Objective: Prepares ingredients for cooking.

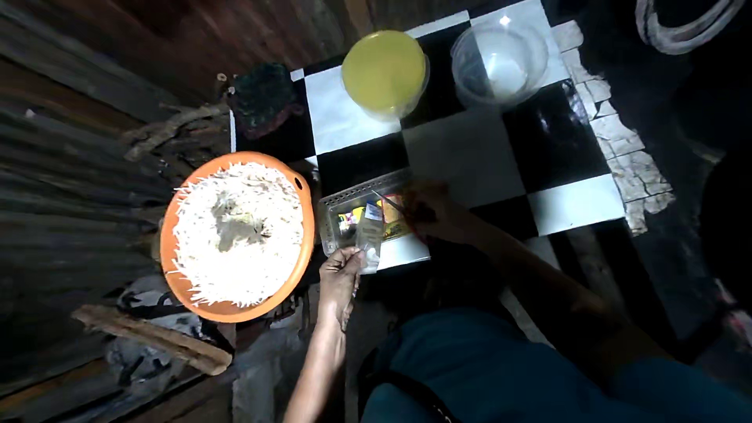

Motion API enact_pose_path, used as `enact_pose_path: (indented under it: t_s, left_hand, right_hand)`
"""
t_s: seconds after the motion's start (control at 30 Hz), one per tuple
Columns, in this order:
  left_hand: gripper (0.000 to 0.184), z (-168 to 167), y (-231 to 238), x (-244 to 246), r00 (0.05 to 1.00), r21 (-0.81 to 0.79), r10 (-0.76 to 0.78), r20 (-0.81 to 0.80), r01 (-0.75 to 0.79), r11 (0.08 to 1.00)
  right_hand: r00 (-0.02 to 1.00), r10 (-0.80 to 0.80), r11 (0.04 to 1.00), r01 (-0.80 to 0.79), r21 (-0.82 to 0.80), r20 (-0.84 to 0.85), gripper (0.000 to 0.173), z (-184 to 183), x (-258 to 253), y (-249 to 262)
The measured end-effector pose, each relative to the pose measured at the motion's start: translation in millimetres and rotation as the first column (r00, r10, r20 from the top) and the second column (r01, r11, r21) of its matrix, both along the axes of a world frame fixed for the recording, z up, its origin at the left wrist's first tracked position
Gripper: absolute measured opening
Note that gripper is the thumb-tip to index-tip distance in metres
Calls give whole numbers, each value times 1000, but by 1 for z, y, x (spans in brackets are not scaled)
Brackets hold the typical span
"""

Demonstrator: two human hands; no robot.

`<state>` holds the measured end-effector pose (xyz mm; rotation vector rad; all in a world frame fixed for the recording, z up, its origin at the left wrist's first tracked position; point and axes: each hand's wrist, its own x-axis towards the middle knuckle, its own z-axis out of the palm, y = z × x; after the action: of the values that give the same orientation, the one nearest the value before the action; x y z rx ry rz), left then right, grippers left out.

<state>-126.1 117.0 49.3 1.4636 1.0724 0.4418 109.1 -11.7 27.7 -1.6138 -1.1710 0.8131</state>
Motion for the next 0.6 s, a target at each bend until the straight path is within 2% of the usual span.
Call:
enact_pose_path:
  t_s: [0.1,0.13,0.23,0.33,0.43,0.6]
  left_hand:
    - [7,8,7,7,996,-26,9,88,-7,1000]
    - [8,11,9,10,994,-25,9,113,-6,1000]
    - [11,19,15,16,984,10,-22,175,20,1000]
    - [14,24,20,17,963,35,-70,259,63,997]
    - [17,24,23,14,931,24,-81,356,78,997]
    - [21,15,26,3,889,2,-152,432,168,986]
  right_hand:
    - [998,24,998,-20,55,-61,55,-3,-2,-5]
    - [997,31,997,-26,76,-67,54,-4,-4,-6]
    - [983,84,990,-64,123,-165,36,2,-13,-9]
    - [933,169,985,-166,38,-318,37,13,-20,-15]
    - [862,269,961,-270,58,-430,35,2,-26,-16]
    - [835,331,933,-359,22,-440,34,0,-31,-7]
